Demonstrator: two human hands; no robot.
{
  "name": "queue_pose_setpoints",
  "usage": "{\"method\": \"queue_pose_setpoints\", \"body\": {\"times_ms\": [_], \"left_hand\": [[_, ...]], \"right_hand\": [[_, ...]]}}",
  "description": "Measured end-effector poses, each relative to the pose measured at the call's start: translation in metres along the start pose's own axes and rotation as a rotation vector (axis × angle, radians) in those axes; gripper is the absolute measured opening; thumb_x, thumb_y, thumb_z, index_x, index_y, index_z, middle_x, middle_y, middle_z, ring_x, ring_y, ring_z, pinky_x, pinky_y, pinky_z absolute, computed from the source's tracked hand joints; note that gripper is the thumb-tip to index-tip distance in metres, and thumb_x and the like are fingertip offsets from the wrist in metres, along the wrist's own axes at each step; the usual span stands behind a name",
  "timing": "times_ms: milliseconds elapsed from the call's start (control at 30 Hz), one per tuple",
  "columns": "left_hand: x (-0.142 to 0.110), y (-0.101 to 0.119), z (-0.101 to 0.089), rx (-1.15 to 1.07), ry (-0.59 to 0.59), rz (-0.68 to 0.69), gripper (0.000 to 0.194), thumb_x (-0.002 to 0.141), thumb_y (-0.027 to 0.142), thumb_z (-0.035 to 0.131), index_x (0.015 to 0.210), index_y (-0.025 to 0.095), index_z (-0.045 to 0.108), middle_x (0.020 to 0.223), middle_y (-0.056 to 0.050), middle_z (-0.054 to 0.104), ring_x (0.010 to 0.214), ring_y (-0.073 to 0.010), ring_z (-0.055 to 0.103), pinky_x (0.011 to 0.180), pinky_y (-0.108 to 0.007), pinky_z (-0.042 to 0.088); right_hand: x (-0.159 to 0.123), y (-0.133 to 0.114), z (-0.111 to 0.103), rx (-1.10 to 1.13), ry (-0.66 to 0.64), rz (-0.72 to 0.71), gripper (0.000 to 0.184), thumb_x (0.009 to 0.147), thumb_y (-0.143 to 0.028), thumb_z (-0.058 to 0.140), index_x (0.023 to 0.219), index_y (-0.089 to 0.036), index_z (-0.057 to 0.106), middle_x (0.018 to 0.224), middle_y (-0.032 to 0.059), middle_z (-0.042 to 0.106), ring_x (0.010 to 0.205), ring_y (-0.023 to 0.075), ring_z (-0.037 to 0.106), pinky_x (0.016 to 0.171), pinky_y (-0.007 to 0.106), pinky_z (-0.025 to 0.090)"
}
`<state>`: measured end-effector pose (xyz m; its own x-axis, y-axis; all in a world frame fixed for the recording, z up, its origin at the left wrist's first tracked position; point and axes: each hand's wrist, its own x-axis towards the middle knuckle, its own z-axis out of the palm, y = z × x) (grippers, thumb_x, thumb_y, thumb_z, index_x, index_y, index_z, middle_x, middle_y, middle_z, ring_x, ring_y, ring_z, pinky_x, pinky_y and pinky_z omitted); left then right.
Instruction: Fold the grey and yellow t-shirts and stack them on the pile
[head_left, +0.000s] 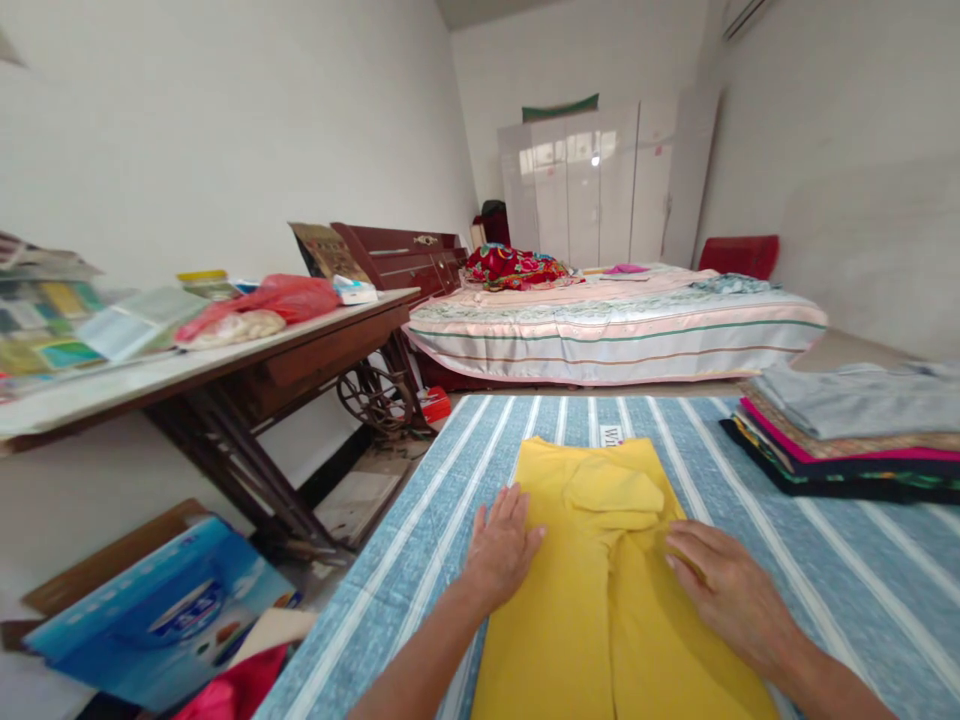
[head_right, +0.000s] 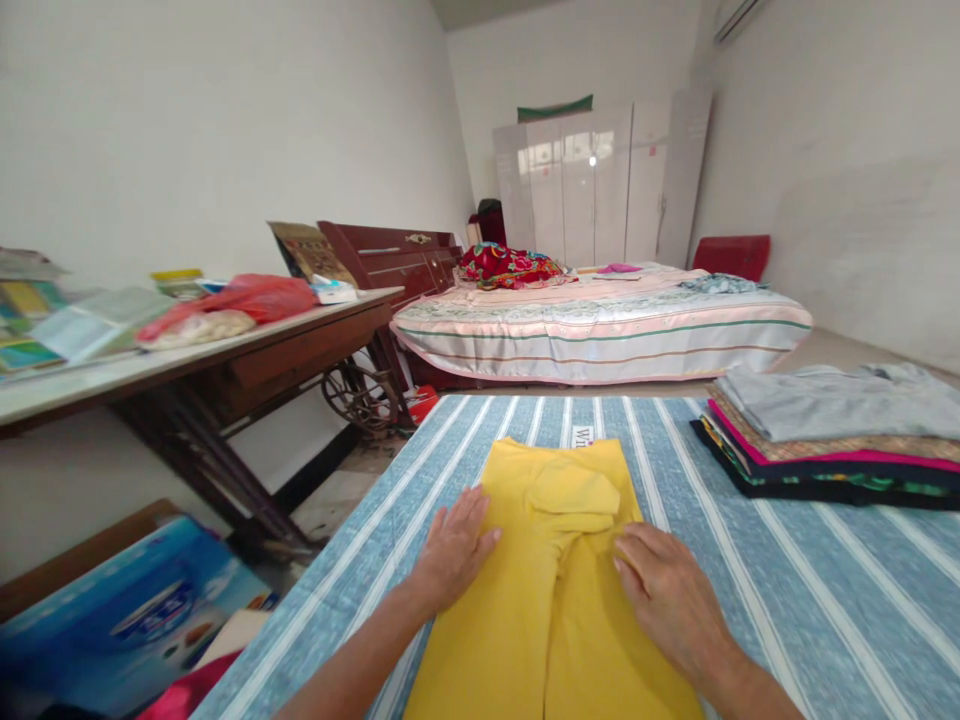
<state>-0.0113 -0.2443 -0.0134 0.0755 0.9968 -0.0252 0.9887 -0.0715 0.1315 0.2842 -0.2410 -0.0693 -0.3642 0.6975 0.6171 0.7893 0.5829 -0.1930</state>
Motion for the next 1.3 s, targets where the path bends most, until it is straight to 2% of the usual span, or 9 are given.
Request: {"method": "queue_pose_setpoints", "body": {"times_ms": [100,233,400,533,733,967,1100,1300], "left_hand": [[-0.005,0.004,0.004,0.053,-0.049,-0.049,0.062,0.091,0.047,0.026,0.142,0.012,0.028,0.151,-0.010,0.019,0.140,-0.0256,0.012,0.111,-0.051,0.017],[-0.003,0.002,0.007,0.093,-0.071,-0.063,0.065,0.091,0.050,0.024,0.143,0.012,0.024,0.152,-0.009,0.016,0.140,-0.0253,0.010,0.111,-0.050,0.015],[-0.008,0.007,0.000,0.104,-0.067,-0.054,0.064,0.091,0.049,0.026,0.143,0.011,0.026,0.152,-0.010,0.015,0.140,-0.0257,0.010,0.111,-0.050,0.016],[-0.020,0.016,-0.001,0.119,-0.034,0.006,0.063,0.091,0.050,0.027,0.142,0.014,0.028,0.152,-0.010,0.015,0.140,-0.0248,0.009,0.112,-0.050,0.014],[-0.025,0.015,0.005,0.070,-0.065,0.041,0.063,0.090,0.052,0.030,0.142,0.015,0.029,0.152,-0.010,0.016,0.140,-0.0254,0.013,0.111,-0.051,0.015],[-0.028,0.021,-0.005,0.100,-0.082,0.044,0.058,0.092,0.046,0.028,0.140,0.013,0.032,0.152,-0.011,0.016,0.140,-0.0243,0.012,0.112,-0.049,0.016],[-0.017,0.034,-0.008,0.072,-0.040,0.096,0.053,0.092,0.039,0.028,0.138,0.014,0.034,0.151,-0.011,0.021,0.140,-0.0225,0.014,0.112,-0.046,0.017],[0.030,0.055,-0.002,-0.017,0.006,0.131,0.046,0.091,0.033,0.033,0.129,0.012,0.044,0.147,-0.013,0.032,0.137,-0.0229,0.025,0.110,-0.039,0.023]], "right_hand": [[-0.004,0.004,0.005,0.023,0.012,-0.003,0.019,0.088,-0.024,0.045,0.092,-0.021,0.063,0.101,0.0061,0.066,0.096,0.0210,0.061,0.087,0.037,0.047],[-0.005,0.007,0.007,0.037,0.052,0.003,0.021,0.088,-0.025,0.044,0.090,-0.021,0.065,0.100,0.0062,0.066,0.094,0.0210,0.061,0.086,0.036,0.048],[-0.006,0.009,0.006,0.033,0.084,-0.003,0.022,0.089,-0.025,0.043,0.090,-0.021,0.065,0.099,0.0065,0.067,0.094,0.0205,0.061,0.087,0.036,0.048],[-0.006,0.010,0.004,0.024,0.082,0.016,0.022,0.088,-0.023,0.043,0.091,-0.020,0.065,0.101,0.0071,0.066,0.097,0.0211,0.060,0.088,0.037,0.048],[-0.003,0.006,0.000,0.043,0.080,0.051,0.022,0.087,-0.021,0.043,0.089,-0.021,0.066,0.102,0.0070,0.066,0.098,0.0210,0.060,0.089,0.038,0.048],[0.001,0.004,-0.005,0.076,0.089,0.080,0.022,0.085,-0.019,0.043,0.088,-0.019,0.065,0.099,0.0079,0.066,0.095,0.0202,0.060,0.088,0.036,0.048],[0.001,0.005,-0.001,0.087,0.089,0.109,0.022,0.085,-0.020,0.044,0.088,-0.019,0.066,0.100,0.0087,0.065,0.096,0.0207,0.060,0.088,0.037,0.048],[0.003,0.004,-0.002,0.051,0.087,0.094,0.022,0.085,-0.021,0.044,0.088,-0.018,0.066,0.104,0.0105,0.064,0.098,0.0225,0.059,0.088,0.039,0.049]]}}
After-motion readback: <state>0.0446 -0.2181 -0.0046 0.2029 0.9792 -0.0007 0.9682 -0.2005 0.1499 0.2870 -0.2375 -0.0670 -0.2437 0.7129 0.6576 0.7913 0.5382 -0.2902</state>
